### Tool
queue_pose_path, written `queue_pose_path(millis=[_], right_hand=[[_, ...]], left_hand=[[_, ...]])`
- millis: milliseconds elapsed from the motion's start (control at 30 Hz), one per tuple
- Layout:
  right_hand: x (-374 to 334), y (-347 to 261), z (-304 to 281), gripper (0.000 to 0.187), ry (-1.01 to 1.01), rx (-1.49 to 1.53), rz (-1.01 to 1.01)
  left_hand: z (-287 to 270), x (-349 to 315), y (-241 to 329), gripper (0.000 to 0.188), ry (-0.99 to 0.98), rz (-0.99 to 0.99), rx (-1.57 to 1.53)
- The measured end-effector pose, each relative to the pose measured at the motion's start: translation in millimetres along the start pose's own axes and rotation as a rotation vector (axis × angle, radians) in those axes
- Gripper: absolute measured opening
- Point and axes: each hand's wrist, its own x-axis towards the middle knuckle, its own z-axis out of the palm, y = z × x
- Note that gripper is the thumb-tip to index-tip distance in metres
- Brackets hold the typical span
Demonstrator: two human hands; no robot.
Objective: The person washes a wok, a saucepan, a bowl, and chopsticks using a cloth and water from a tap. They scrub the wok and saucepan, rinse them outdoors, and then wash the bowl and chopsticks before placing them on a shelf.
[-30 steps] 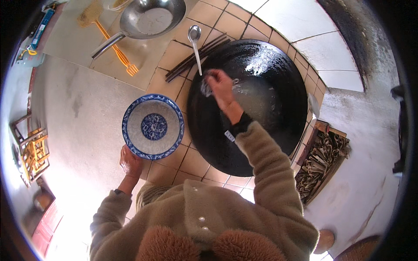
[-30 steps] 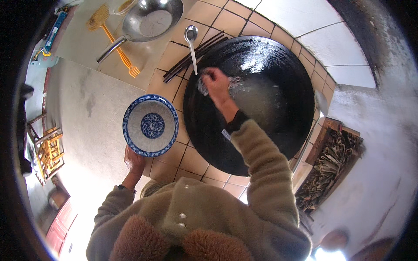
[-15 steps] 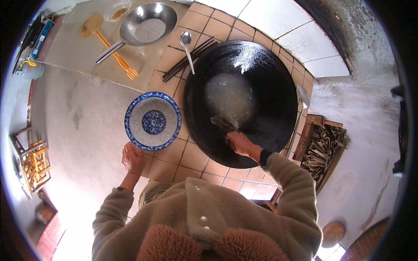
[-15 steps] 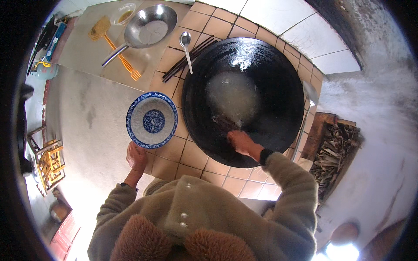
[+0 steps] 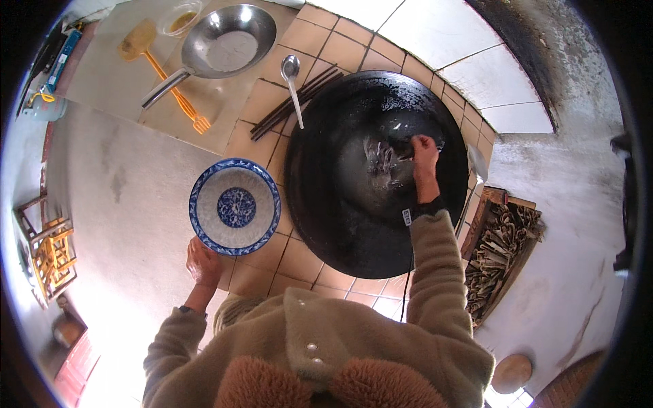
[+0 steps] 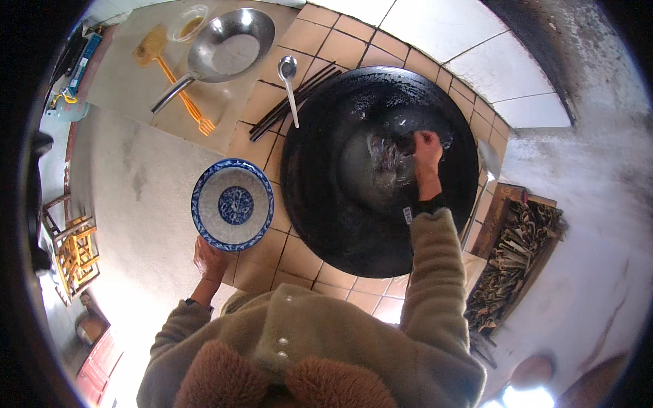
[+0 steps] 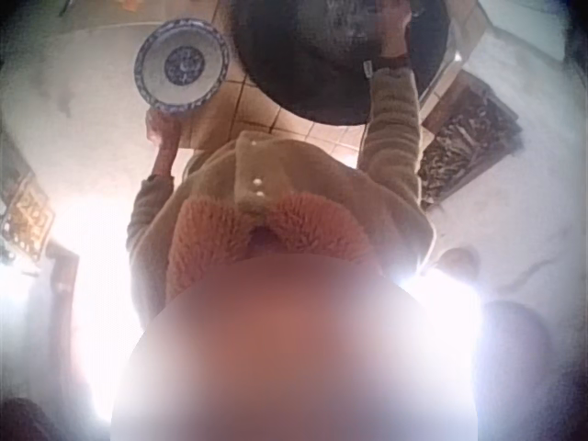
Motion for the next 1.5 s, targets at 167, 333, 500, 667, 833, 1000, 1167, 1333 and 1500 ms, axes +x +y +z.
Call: queue_pose_path(millis=[167,333,500,667,833,1000,1167,1333,1500], right_hand=[[59,-46,30,0.027,0.079,0.346,-0.154],[86,-80,93,0.033,-0.086,0.45,-0.218],[11,-94,157,0.035,-0.416,0.406,-0.114],[-107,-97,174,0.034,-0.816,0.515,0.022],[-222,-71,126,0.028,-1.151,0.509,0.299],[-270,-31,16,0.028,-1.461,-0.264,0.046],[-232,-4,-88,0.024,-1.24,-1.234,-0.149],[-153,3,-140,0.016,-0.375,-1.334,-0.588],[-98,21,-147,0.013,0.044,-0.801,-0.407]], left_hand=[[-6,5,11,0.027,0.005,0.02,-0.066],[-7,6,17,0.027,0.034,0.008,-0.056],[-5,5,10,0.03,0.019,0.001,-0.104],[-4,2,3,0.032,-0.04,0.005,-0.019],[0,0,0,0.033,0.043,0.09,-0.036],[1,0,-1,0.035,0.047,0.087,-0.02],[0,-1,-2,0.035,0.038,0.055,-0.052],[14,0,-30,0.034,-0.081,0.003,-0.109],[-9,15,-55,0.032,0.142,0.036,-0.611]])
